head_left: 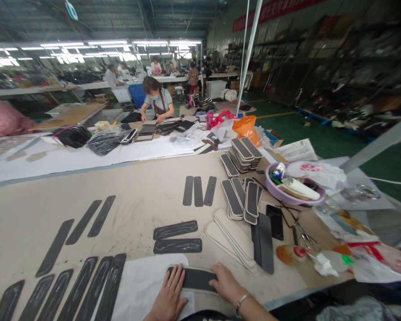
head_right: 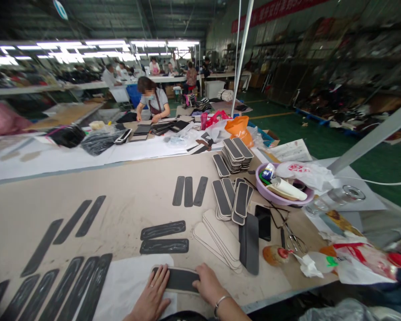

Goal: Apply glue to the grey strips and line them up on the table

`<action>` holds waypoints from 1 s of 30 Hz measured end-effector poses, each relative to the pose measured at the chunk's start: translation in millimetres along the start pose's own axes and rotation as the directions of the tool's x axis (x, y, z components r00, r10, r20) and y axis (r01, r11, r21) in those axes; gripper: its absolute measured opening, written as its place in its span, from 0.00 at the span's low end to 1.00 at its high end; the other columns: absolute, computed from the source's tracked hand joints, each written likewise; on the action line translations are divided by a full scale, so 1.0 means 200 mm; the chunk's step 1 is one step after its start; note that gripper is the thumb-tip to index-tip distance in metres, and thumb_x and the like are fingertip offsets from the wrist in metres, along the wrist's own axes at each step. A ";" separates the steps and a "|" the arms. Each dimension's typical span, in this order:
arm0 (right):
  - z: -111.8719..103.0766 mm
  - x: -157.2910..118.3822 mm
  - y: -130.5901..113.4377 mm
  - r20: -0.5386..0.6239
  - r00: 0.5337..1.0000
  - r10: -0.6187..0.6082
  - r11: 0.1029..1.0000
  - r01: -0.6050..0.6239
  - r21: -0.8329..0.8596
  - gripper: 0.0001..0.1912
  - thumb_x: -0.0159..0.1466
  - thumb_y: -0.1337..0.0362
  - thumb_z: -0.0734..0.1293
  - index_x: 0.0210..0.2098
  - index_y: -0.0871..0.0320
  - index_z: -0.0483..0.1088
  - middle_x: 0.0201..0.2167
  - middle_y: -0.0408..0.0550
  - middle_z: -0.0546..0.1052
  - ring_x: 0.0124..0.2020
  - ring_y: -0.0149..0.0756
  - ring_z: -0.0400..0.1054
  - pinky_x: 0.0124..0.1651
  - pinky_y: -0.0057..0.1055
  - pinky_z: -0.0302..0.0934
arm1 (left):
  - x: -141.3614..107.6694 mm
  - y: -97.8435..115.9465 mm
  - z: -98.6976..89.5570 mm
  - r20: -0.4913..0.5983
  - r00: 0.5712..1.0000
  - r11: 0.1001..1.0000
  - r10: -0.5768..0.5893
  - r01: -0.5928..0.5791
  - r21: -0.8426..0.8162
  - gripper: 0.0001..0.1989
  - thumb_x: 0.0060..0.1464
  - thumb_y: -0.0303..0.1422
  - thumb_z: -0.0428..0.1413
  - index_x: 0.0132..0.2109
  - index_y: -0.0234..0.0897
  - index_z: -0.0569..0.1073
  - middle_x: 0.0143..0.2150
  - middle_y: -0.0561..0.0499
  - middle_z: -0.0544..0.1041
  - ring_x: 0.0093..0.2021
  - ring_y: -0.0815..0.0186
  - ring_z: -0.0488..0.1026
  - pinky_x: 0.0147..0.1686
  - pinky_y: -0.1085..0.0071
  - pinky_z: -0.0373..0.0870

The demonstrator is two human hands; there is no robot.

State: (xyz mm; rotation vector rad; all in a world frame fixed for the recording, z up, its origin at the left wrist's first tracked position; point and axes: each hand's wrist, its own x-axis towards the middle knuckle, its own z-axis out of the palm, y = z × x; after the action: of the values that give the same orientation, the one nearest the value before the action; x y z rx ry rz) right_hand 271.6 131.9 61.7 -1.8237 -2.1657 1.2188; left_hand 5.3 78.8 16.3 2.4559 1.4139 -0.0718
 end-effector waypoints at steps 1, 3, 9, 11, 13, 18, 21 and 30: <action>-0.03 0.00 0.01 0.014 0.999 -0.031 0.999 0.030 0.012 0.08 0.54 0.67 0.65 0.34 0.58 0.72 0.37 0.50 0.73 0.41 0.38 0.67 0.44 0.30 0.58 | -0.01 -0.01 0.00 -0.071 0.997 1.000 0.006 -0.005 0.008 0.37 0.57 0.39 0.50 0.67 0.40 0.41 0.68 0.42 0.44 0.67 0.48 0.46 0.60 0.49 0.55; -0.12 -0.01 0.04 0.004 0.995 -0.104 0.993 0.104 0.052 0.06 0.58 0.63 0.63 0.32 0.57 0.72 0.34 0.47 0.74 0.39 0.36 0.67 0.43 0.29 0.58 | -0.04 -0.04 -0.01 -0.238 0.970 0.999 -0.042 0.046 0.008 0.34 0.59 0.34 0.47 0.67 0.43 0.40 0.68 0.44 0.47 0.67 0.51 0.48 0.59 0.51 0.58; -0.65 0.07 0.24 -0.385 0.918 0.098 0.970 -0.002 0.243 0.20 0.60 0.50 0.58 0.40 0.57 0.71 0.41 0.50 0.76 0.44 0.41 0.68 0.48 0.34 0.61 | -0.18 -0.16 0.01 -0.532 0.779 0.943 -0.333 0.292 -0.162 0.30 0.58 0.32 0.48 0.66 0.46 0.49 0.67 0.45 0.53 0.66 0.52 0.52 0.57 0.51 0.63; -0.81 0.14 0.32 -0.476 0.853 0.213 0.970 -0.128 0.206 0.26 0.61 0.49 0.55 0.46 0.60 0.70 0.45 0.52 0.75 0.47 0.42 0.68 0.51 0.35 0.60 | -0.22 -0.17 0.03 -0.533 0.774 0.940 -0.341 0.285 -0.186 0.24 0.57 0.34 0.50 0.61 0.46 0.61 0.63 0.46 0.62 0.61 0.54 0.61 0.54 0.55 0.68; -0.92 0.21 0.40 -0.515 0.815 0.265 0.964 -0.209 0.166 0.30 0.62 0.50 0.53 0.51 0.68 0.66 0.48 0.61 0.72 0.52 0.48 0.65 0.55 0.40 0.57 | -0.25 -0.16 0.04 -0.506 0.795 0.942 -0.333 0.266 -0.203 0.18 0.56 0.35 0.51 0.54 0.45 0.70 0.59 0.47 0.68 0.57 0.56 0.67 0.51 0.59 0.71; -0.82 0.25 0.46 -0.497 0.838 0.226 0.963 -0.270 -0.018 0.30 0.61 0.58 0.58 0.59 0.69 0.57 0.59 0.63 0.61 0.61 0.47 0.51 0.62 0.39 0.44 | -0.31 -0.12 0.02 -0.474 0.798 0.920 -0.373 0.253 -0.299 0.15 0.57 0.38 0.49 0.48 0.45 0.75 0.52 0.49 0.75 0.51 0.61 0.73 0.48 0.65 0.74; -0.63 0.20 0.45 -0.370 0.902 0.222 0.955 -0.277 -0.103 0.31 0.56 0.59 0.64 0.57 0.64 0.61 0.55 0.59 0.65 0.57 0.46 0.58 0.58 0.35 0.51 | -0.37 -0.11 0.03 -0.457 0.788 0.900 -0.412 0.273 -0.340 0.14 0.57 0.41 0.50 0.44 0.44 0.77 0.46 0.50 0.78 0.45 0.62 0.76 0.45 0.67 0.75; -0.48 0.23 0.49 -0.305 0.894 0.330 0.874 -0.411 -0.259 0.40 0.54 0.58 0.64 0.63 0.63 0.49 0.55 0.63 0.63 0.55 0.52 0.60 0.53 0.41 0.55 | -0.45 -0.06 0.02 -0.266 0.826 0.821 -0.497 0.349 -0.452 0.15 0.56 0.41 0.49 0.43 0.43 0.77 0.46 0.48 0.79 0.46 0.61 0.76 0.47 0.65 0.74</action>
State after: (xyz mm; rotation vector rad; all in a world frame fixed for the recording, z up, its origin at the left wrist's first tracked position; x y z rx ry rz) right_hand 385.2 218.9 50.2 -2.4664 -2.0161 0.6431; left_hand -51.5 7.6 28.0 1.8445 1.9128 0.5586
